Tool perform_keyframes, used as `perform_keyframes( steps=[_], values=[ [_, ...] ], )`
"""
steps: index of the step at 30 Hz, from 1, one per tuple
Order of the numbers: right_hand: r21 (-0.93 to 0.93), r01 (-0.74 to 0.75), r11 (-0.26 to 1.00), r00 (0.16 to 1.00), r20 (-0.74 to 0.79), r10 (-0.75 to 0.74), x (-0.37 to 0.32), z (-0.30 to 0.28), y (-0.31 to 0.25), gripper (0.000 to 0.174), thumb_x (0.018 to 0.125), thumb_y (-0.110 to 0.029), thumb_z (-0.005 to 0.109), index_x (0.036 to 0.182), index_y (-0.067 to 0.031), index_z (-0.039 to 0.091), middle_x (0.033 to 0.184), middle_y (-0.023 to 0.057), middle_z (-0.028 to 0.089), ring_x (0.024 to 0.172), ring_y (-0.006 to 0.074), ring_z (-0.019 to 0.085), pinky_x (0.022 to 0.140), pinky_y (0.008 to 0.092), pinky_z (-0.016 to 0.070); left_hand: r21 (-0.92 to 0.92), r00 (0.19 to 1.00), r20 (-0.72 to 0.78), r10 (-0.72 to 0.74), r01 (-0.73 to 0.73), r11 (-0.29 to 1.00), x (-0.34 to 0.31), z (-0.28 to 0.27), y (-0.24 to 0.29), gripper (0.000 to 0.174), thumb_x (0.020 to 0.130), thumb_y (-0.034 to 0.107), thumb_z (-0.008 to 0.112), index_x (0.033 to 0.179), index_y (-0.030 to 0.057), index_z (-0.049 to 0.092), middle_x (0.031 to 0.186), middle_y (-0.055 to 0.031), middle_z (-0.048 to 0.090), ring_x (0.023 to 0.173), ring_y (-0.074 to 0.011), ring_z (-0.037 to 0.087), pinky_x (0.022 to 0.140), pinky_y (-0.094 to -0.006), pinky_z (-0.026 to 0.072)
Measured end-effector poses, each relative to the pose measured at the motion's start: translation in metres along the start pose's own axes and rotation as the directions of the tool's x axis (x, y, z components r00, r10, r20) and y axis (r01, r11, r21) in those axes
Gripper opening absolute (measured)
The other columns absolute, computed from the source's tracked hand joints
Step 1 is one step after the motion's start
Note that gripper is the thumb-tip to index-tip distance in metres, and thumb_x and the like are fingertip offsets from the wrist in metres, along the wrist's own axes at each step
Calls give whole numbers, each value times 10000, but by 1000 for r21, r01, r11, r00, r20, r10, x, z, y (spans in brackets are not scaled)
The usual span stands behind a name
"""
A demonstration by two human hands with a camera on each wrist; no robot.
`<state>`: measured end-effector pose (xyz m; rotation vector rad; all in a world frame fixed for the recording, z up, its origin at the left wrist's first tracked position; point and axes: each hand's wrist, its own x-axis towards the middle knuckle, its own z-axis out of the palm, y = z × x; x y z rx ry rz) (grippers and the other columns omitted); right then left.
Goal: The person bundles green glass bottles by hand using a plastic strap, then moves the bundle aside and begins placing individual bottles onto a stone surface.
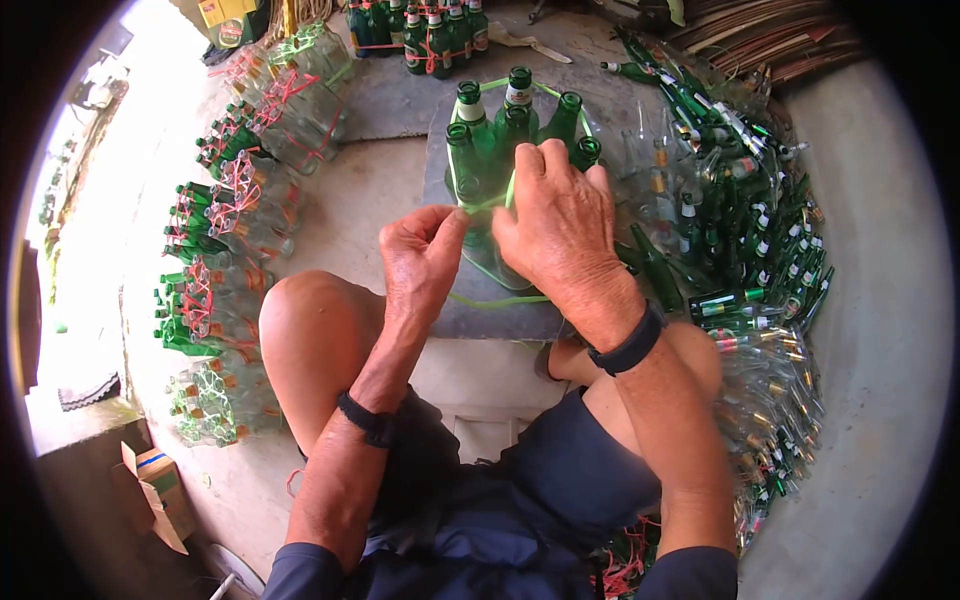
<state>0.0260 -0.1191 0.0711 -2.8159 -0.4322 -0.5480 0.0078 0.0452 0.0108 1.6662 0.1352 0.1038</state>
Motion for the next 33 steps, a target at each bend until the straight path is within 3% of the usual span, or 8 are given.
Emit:
perform_keyframes(
  steps=[6,8,12,14,17,21,25,33],
  values=[
    [37,-5,999,1000,-31,6,-1,1,2,392,762,-145,796,1069,-39,576,1025,145,603,880,342,692,795,487,434,201,992,65,105,-116,973,5,-8,11,158,951,99,710,949,-46,772,648,-142,669,603,-108,604,594,-335,495],
    [51,-72,996,995,77,68,-2,0,3,602,781,-158,842,1303,-20,577,1157,137,618,998,361,672,853,474,452,254,988,74,135,-150,955,5,-10,18,143,929,108,710,927,-21,774,659,-185,664,572,-224,658,604,-386,513],
    [68,-66,995,997,44,64,-3,5,6,593,776,-149,839,1291,-29,570,1149,134,615,978,351,676,852,472,437,377,963,154,222,-265,888,13,-17,31,142,914,124,707,907,1,777,701,-213,684,615,-372,687,621,-444,527],
    [93,-18,996,997,-76,25,-2,6,3,305,753,-53,717,1019,-50,567,996,139,608,865,338,690,800,480,400,471,945,244,219,-313,825,17,-21,43,139,906,135,690,873,26,771,739,-222,691,683,-440,681,638,-486,534],
    [121,-33,992,996,-83,43,-2,8,3,301,737,-28,705,1005,-50,567,994,143,607,860,343,688,792,483,395,581,877,388,284,-472,663,26,-24,59,126,897,111,704,930,21,785,703,-195,684,599,-322,670,618,-397,534],
    [134,-44,990,994,-91,57,-2,9,3,301,729,-14,699,1000,-47,572,996,145,606,850,351,681,794,482,394,564,774,542,327,-623,541,47,-23,73,91,878,107,696,848,40,750,678,-196,645,629,-405,658,597,-443,530],
    [87,-71,994,997,15,70,-2,10,6,482,740,-104,821,1143,-56,561,1060,114,581,930,332,657,822,456,412,541,688,655,311,-715,443,67,-17,82,111,884,99,676,803,31,710,706,-206,648,655,-412,670,609,-460,539],
    [128,-62,990,998,-25,66,-3,9,3,432,747,-102,800,1117,-50,583,1041,117,572,927,329,646,823,455,411,549,695,685,219,-690,471,103,-6,85,122,878,120,695,904,45,788,740,-213,681,670,-361,708,653,-444,558]
  ],
)
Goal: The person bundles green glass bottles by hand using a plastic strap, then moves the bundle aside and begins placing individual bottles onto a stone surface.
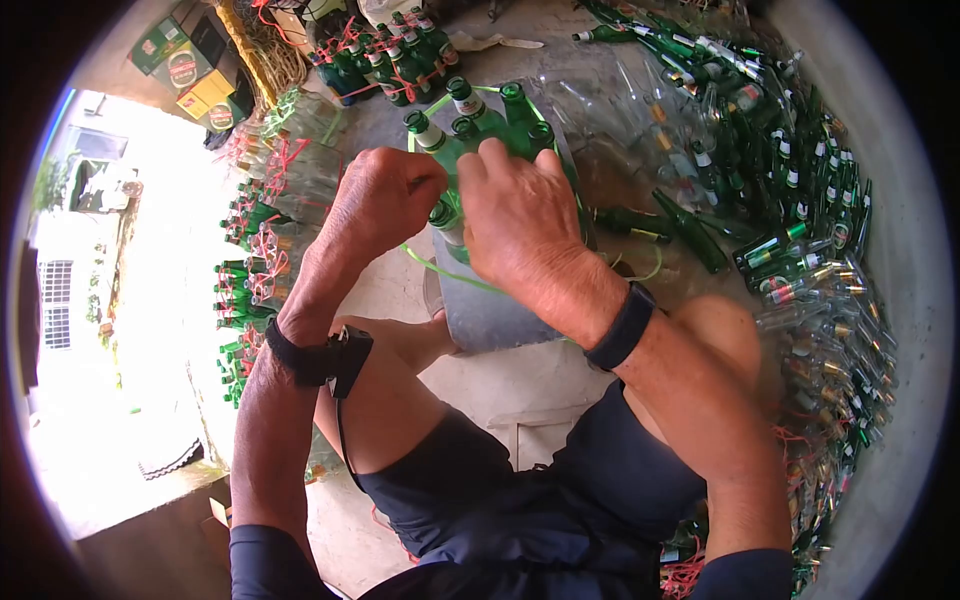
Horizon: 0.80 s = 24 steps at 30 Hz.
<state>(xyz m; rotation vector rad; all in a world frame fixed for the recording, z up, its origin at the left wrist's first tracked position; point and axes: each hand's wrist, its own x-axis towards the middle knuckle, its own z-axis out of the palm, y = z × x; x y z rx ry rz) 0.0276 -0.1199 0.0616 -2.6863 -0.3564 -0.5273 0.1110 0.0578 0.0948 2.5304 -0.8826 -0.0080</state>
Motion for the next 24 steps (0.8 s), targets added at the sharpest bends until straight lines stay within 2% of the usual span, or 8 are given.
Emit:
perform_keyframes(
  steps=[2,6,9,11,12,21,23,24],
  values=[
    [23,29,999,998,-57,-28,0,-1,-1,223,790,-41,716,984,-50,607,990,134,604,875,336,659,818,461,406,-37,1000,17,10,-9,999,7,4,-9,148,870,133,711,936,41,806,732,-205,687,641,-314,700,666,-434,563],
    [27,30,999,998,-62,-29,-1,-1,-1,226,790,-39,715,988,-49,607,993,138,606,875,338,659,820,463,406,-106,997,80,-19,28,994,15,9,-22,144,862,139,726,917,31,804,725,-203,681,624,-263,676,672,-426,561],
    [2,6,1000,1000,-7,-6,-1,0,1,444,746,-99,797,1138,-36,597,1040,112,575,945,322,647,828,448,415,-79,989,129,-71,81,994,13,4,-22,163,864,156,746,929,22,811,725,-198,689,635,-204,663,678,-410,562],
    [7,9,1000,1000,0,-9,-1,-1,3,456,747,-107,803,1148,-34,597,1045,108,579,954,318,644,829,446,415,-130,974,122,-191,207,970,9,4,-19,127,817,132,712,863,41,789,810,-248,698,753,-434,701,751,-469,585],
    [7,7,1000,1000,0,-7,-2,-1,4,456,747,-107,803,1148,-34,597,1045,108,579,954,318,644,829,446,415,-130,974,123,-190,206,970,6,5,-19,127,817,132,712,863,41,789,810,-248,698,753,-434,701,751,-469,585],
    [-10,11,1000,999,48,-10,-2,0,7,542,751,-132,829,1233,-22,606,1130,117,619,1008,314,656,859,440,438,-311,938,113,-327,346,885,-12,18,-30,181,834,103,756,970,27,846,806,-169,776,730,-194,735,734,-374,584],
    [74,75,994,992,-107,-67,-3,2,8,251,749,-56,719,960,-50,584,969,135,611,881,347,663,816,479,416,-359,930,102,-354,366,859,-17,20,-28,202,893,110,781,1031,-28,829,820,-47,759,707,-90,613,655,-290,508],
    [73,76,994,992,-108,-68,-3,2,9,251,749,-56,719,960,-50,584,969,135,611,881,347,663,816,479,416,-359,930,101,-354,366,859,-19,21,-26,202,893,110,781,1031,-28,829,820,-47,759,707,-90,613,655,-290,508]
  ],
)
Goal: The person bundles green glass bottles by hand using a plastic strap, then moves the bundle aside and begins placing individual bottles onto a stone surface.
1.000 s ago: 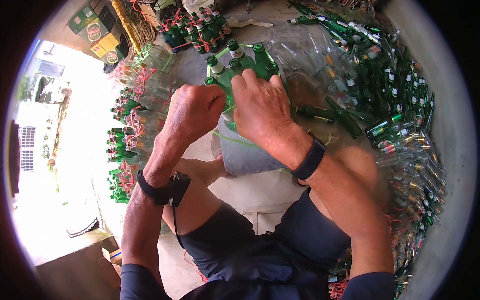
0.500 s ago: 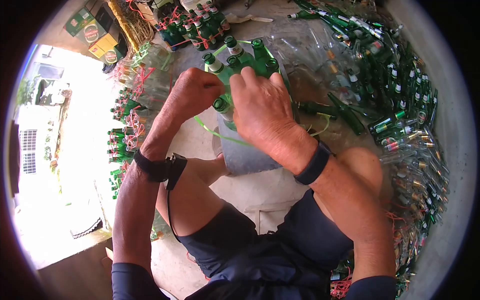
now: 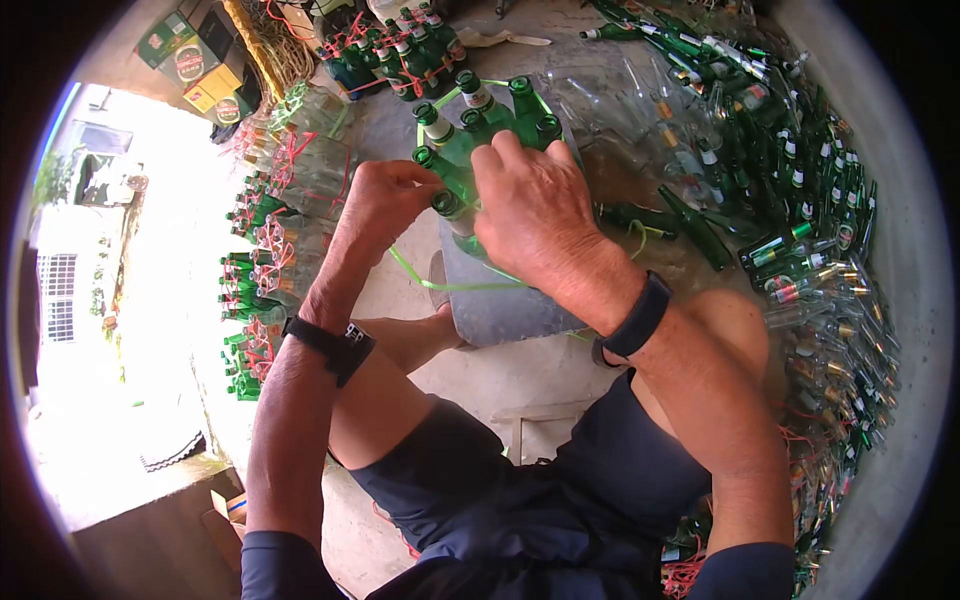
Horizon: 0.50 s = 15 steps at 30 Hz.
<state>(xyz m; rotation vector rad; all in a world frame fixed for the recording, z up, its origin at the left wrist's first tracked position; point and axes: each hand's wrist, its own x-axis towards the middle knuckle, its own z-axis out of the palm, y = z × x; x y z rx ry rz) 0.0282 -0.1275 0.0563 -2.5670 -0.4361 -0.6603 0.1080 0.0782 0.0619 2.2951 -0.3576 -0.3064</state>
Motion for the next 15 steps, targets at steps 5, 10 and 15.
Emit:
perform_keyframes(
  steps=[5,10,15],
  values=[
    [1,23,1000,1000,8,-23,-1,-3,2,330,741,-116,782,1002,-47,592,995,138,605,890,344,653,827,458,428,-297,971,-117,-210,168,940,-17,13,3,196,891,126,826,1020,-3,754,804,-38,722,690,-76,578,585,-276,448],
    [1,44,999,999,-25,-44,-2,-11,0,371,737,-134,819,1023,-56,596,1014,129,606,901,343,646,854,454,450,-573,906,-136,-401,258,778,-27,35,-4,181,968,165,785,990,-10,743,646,92,475,515,-16,349,460,-256,235],
    [-54,82,995,995,-45,-84,-11,-28,-2,388,729,-169,869,1001,-79,609,1006,106,607,930,323,646,857,440,488,-673,908,-25,-418,294,678,-33,34,-2,156,994,165,757,953,15,753,633,105,443,510,-16,320,460,-261,207]
  ],
)
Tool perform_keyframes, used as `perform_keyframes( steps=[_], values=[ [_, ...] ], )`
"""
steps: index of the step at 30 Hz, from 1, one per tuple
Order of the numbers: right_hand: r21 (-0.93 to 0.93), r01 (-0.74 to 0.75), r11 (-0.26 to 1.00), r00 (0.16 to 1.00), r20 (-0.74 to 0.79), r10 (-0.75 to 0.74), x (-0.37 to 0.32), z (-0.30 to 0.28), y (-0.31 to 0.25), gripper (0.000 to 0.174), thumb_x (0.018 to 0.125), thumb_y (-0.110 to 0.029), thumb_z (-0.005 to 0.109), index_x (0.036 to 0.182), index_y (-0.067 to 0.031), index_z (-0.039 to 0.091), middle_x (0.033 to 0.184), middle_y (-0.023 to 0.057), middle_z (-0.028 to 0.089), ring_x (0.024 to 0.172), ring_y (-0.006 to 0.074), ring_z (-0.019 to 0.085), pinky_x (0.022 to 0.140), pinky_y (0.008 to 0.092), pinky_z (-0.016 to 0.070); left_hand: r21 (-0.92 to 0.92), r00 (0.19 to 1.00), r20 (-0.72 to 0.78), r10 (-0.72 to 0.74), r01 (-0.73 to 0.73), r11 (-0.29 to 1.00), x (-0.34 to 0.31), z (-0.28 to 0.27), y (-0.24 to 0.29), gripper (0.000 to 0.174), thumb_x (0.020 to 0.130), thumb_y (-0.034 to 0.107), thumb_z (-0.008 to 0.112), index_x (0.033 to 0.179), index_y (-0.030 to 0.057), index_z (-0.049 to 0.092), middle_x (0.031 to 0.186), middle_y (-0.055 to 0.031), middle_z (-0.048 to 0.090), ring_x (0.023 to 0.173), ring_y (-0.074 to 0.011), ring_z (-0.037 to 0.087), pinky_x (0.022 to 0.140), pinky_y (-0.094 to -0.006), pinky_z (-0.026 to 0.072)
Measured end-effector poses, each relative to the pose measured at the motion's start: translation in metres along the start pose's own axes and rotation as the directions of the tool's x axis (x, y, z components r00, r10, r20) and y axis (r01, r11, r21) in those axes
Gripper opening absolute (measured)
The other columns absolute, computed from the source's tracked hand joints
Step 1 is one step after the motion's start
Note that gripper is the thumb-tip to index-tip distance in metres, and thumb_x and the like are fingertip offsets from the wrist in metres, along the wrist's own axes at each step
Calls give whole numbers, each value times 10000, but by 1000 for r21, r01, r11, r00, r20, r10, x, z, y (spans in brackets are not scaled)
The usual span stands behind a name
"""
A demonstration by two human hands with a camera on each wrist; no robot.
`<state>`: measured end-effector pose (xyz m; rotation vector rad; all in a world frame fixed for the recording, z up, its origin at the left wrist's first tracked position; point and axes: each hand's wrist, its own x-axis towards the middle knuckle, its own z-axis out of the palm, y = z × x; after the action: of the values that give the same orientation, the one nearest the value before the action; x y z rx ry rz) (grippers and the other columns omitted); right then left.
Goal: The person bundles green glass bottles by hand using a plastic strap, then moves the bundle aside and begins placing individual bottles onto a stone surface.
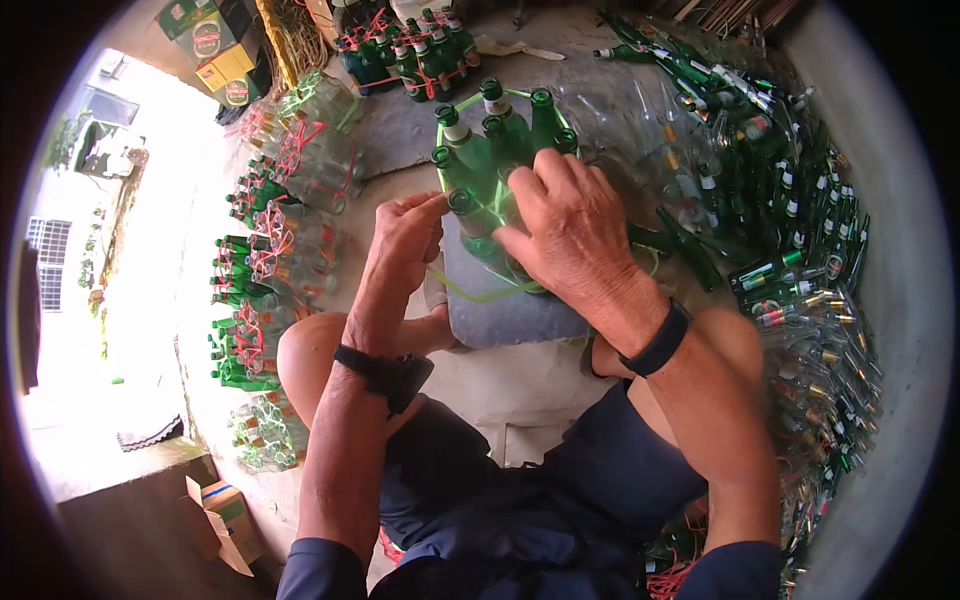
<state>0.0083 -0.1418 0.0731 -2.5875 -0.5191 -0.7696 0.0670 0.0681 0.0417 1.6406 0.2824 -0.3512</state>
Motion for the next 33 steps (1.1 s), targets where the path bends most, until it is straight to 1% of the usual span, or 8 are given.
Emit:
perform_keyframes(
  steps=[3,5,14,17,18,20,24,33],
  values=[
    [14,-38,999,992,120,36,-10,-1,0,351,771,-218,875,961,-75,618,902,119,672,863,336,694,757,464,532,-28,998,36,-45,46,999,2,-1,-5,161,1004,170,746,922,32,746,630,115,419,510,-18,303,462,-264,198],
    [59,-267,962,928,284,240,-12,0,-1,333,825,-265,863,934,-64,620,757,145,703,743,376,719,647,503,549,-33,998,37,-49,50,998,2,-1,-5,169,1007,177,743,911,39,740,630,119,410,511,-19,298,462,-264,196],
    [162,-215,963,959,220,177,-6,-4,5,287,863,-292,842,966,-91,665,666,145,688,667,384,715,600,489,555,-40,996,91,-24,28,999,4,-9,-14,197,1029,217,728,902,68,705,637,120,398,526,-23,296,476,-261,197],
    [179,-233,956,960,202,196,0,-11,7,196,898,-233,807,963,-93,686,736,122,717,688,354,724,606,453,563,-196,983,184,24,12,981,0,-13,-22,179,1041,226,723,985,57,732,646,121,396,531,-22,294,478,-257,198],
    [178,-226,958,960,206,188,2,-11,8,196,898,-233,807,963,-93,686,736,122,717,688,354,724,606,453,563,-212,983,184,24,16,977,-2,-13,-24,182,1046,226,719,1031,46,743,652,122,397,533,-20,293,478,-253,198],
    [201,-56,978,998,-9,59,7,-8,12,97,925,-151,763,941,-89,691,799,88,725,705,324,726,599,429,561,-237,983,181,26,18,971,-3,-14,-26,195,1050,226,716,1077,36,755,659,123,398,534,-19,291,479,-249,198],
    [184,123,975,992,-30,-120,23,-4,20,95,891,-46,718,978,-85,722,920,74,673,868,308,675,763,430,542,-239,980,193,41,6,971,-4,-18,-26,225,1046,211,720,1164,26,766,663,129,394,533,-13,287,481,-244,193],
    [220,222,950,921,271,-278,58,18,22,175,889,-24,620,999,-80,743,980,104,694,967,342,676,856,451,520,-199,978,202,44,-3,980,0,-23,-30,209,1010,186,752,1150,35,790,659,125,448,528,-5,300,484,-238,201]
  ],
)
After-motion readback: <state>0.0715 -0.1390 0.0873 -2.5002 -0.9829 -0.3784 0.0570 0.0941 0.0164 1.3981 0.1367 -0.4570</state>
